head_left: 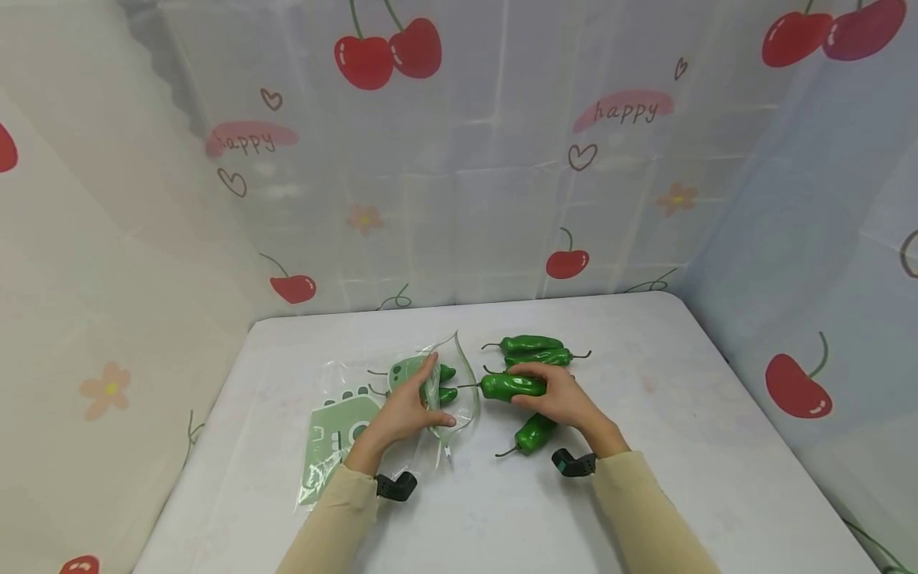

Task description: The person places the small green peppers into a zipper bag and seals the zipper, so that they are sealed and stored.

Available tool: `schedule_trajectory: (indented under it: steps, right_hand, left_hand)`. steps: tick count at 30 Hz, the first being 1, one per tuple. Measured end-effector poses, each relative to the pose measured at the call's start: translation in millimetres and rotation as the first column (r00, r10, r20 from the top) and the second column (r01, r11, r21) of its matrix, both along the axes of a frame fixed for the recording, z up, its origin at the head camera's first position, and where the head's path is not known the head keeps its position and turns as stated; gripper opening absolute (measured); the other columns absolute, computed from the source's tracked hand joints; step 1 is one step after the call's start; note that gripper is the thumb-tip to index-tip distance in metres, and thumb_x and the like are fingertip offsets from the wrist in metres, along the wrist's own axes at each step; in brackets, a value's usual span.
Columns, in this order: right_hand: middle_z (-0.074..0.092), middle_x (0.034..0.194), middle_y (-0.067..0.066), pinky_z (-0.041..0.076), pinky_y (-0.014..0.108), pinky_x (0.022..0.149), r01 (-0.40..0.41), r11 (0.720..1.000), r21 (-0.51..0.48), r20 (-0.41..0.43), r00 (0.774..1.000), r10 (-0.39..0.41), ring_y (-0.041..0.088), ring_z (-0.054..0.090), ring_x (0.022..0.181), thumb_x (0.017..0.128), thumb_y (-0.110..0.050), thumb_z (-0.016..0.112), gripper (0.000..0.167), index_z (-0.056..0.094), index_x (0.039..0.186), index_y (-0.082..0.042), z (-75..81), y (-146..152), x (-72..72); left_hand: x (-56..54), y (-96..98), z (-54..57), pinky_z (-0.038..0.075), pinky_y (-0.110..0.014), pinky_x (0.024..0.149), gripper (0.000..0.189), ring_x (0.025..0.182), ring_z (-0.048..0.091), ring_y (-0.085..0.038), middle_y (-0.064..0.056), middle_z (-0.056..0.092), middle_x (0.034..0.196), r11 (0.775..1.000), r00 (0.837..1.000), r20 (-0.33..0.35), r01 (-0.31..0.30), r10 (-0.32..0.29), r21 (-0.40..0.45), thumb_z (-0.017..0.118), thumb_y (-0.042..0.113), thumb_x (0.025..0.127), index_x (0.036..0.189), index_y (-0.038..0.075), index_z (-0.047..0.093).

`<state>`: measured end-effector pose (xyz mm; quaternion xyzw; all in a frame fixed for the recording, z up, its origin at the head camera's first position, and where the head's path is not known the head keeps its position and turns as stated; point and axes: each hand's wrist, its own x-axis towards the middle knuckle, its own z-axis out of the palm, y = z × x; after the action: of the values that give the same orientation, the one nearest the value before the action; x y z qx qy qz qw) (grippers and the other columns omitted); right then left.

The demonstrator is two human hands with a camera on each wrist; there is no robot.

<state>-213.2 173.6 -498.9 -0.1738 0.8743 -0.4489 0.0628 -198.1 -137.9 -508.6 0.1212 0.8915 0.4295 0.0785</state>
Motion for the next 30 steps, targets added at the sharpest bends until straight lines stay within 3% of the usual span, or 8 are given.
schedule_trajectory:
  steps: [3, 10, 15, 17, 21, 23, 27, 30]
  right_hand:
    - [0.067, 0.134, 0.006, 0.045, 0.052, 0.104, -0.016, 1.000, 0.006, 0.009, 1.000, 0.016, 0.027, 0.058, 0.121, 0.087, -0.019, 0.084, 0.045, 0.070, 0.130, -0.020, 1.6, -4, -1.0]
    - [0.067, 0.131, 0.006, 0.046, 0.054, 0.105, -0.053, 0.998, 0.028, 0.014, 0.999, 0.052, 0.026, 0.059, 0.119, 0.088, -0.014, 0.081, 0.044, 0.069, 0.129, -0.019, 3.4, -11, -3.4]
    - [0.066, 0.131, 0.005, 0.047, 0.054, 0.105, -0.066, 0.997, 0.040, 0.038, 0.997, 0.065, 0.026, 0.059, 0.118, 0.087, -0.011, 0.078, 0.042, 0.069, 0.127, -0.021, 1.6, -14, -4.2]
    - [0.066, 0.131, 0.005, 0.047, 0.053, 0.104, -0.072, 0.997, 0.039, 0.036, 0.997, 0.070, 0.026, 0.058, 0.118, 0.085, -0.008, 0.076, 0.043, 0.070, 0.126, -0.021, 0.1, -15, -4.8]
    - [0.067, 0.132, 0.005, 0.047, 0.048, 0.102, -0.080, 0.996, 0.044, 0.017, 0.997, 0.079, 0.025, 0.059, 0.118, 0.083, -0.005, 0.073, 0.047, 0.070, 0.128, -0.020, -3.6, -17, -6.6]
    - [0.067, 0.132, 0.004, 0.047, 0.046, 0.101, -0.085, 0.996, 0.041, 0.017, 0.996, 0.084, 0.024, 0.059, 0.117, 0.083, -0.004, 0.073, 0.049, 0.070, 0.129, -0.020, -5.0, -18, -7.1]
    - [0.068, 0.130, 0.004, 0.047, 0.043, 0.098, -0.094, 0.995, 0.031, 0.021, 0.995, 0.093, 0.021, 0.059, 0.113, 0.083, -0.004, 0.072, 0.049, 0.070, 0.129, -0.021, -7.2, -21, -7.7]
    - [0.070, 0.126, 0.004, 0.048, 0.042, 0.096, -0.101, 0.995, 0.006, 0.026, 0.995, 0.100, 0.020, 0.060, 0.109, 0.083, -0.003, 0.072, 0.049, 0.070, 0.128, -0.020, -7.4, -24, -7.5]
  left_hand:
    - [0.2, 0.3, 0.1, 0.045, -0.037, 0.080, 0.125, 0.067, 0.047, -0.015, -0.005, 0.032, 0.168, 1.000, 1.000, -0.005, 0.002, -0.002, 0.002, 0.097, 0.036, 0.068, 0.166, 0.032, 0.019]
    - [0.6, 1.2, -1.0, 0.045, -0.044, 0.100, 0.126, 0.103, 0.055, -0.022, -0.006, 0.029, 0.169, 1.000, 1.000, -0.026, 0.000, 0.000, 0.006, 0.097, 0.038, 0.067, 0.166, 0.028, 0.020]
    - [0.9, 1.2, -1.3, 0.045, -0.044, 0.095, 0.126, 0.088, 0.056, -0.022, -0.006, 0.030, 0.169, 1.000, 1.000, -0.022, 0.002, -0.002, 0.008, 0.097, 0.038, 0.068, 0.167, 0.028, 0.019]
    - [1.2, 1.0, -1.6, 0.046, -0.046, 0.097, 0.126, 0.094, 0.057, -0.024, -0.007, 0.030, 0.169, 1.000, 1.000, -0.024, 0.001, -0.001, 0.010, 0.097, 0.037, 0.068, 0.167, 0.026, 0.020]
    - [1.7, 0.6, -2.3, 0.041, -0.053, 0.113, 0.125, 0.130, 0.054, -0.031, -0.007, 0.028, 0.170, 1.000, 1.000, -0.028, -0.005, 0.006, 0.016, 0.098, 0.033, 0.068, 0.166, 0.026, 0.021]
    - [1.6, 0.5, -2.8, 0.038, -0.053, 0.117, 0.125, 0.138, 0.049, -0.031, -0.007, 0.027, 0.170, 1.000, 0.999, -0.032, -0.005, 0.006, 0.013, 0.098, 0.033, 0.068, 0.166, 0.025, 0.022]
    - [1.2, 0.7, -3.3, 0.044, -0.050, 0.109, 0.125, 0.118, 0.057, -0.029, -0.007, 0.028, 0.169, 1.000, 0.999, -0.034, 0.001, 0.000, 0.011, 0.098, 0.034, 0.068, 0.166, 0.027, 0.021]
    - [1.4, 0.9, -2.7, 0.045, -0.049, 0.105, 0.125, 0.113, 0.057, -0.028, -0.008, 0.029, 0.169, 1.000, 0.999, -0.033, 0.001, 0.000, 0.013, 0.097, 0.035, 0.067, 0.166, 0.029, 0.020]
